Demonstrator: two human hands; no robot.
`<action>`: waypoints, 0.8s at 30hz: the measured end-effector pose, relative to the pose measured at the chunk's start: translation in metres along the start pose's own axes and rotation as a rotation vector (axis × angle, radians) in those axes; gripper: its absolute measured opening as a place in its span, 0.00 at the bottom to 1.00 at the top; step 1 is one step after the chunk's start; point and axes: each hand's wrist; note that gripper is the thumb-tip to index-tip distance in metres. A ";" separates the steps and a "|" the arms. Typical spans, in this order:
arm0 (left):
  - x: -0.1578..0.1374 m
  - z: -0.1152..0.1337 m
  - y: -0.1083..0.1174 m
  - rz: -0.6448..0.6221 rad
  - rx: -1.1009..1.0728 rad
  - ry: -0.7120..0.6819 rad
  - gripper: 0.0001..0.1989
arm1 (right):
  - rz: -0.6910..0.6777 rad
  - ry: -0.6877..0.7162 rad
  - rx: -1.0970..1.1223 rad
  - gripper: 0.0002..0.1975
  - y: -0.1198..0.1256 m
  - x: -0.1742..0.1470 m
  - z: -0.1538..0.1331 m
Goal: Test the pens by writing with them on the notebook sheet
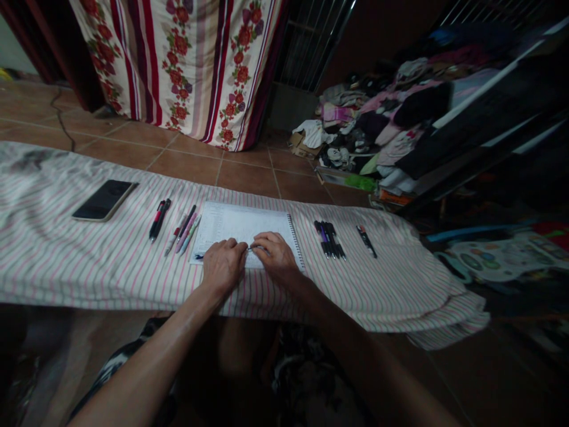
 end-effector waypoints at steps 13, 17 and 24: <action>0.000 -0.001 0.002 -0.012 -0.005 0.012 0.15 | -0.015 0.007 -0.015 0.06 0.003 0.000 0.007; 0.000 -0.003 0.002 -0.005 0.007 0.008 0.14 | 0.001 0.003 -0.031 0.06 0.007 0.001 0.011; -0.002 -0.006 0.002 0.024 0.005 0.010 0.14 | 0.030 -0.011 -0.057 0.06 0.014 -0.001 0.021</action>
Point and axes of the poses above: each hand's wrist, its own x-axis towards the middle knuckle, its own y-axis out of the back of the hand, z = x × y, and after that the axes turned 13 degrees about z, right-handed
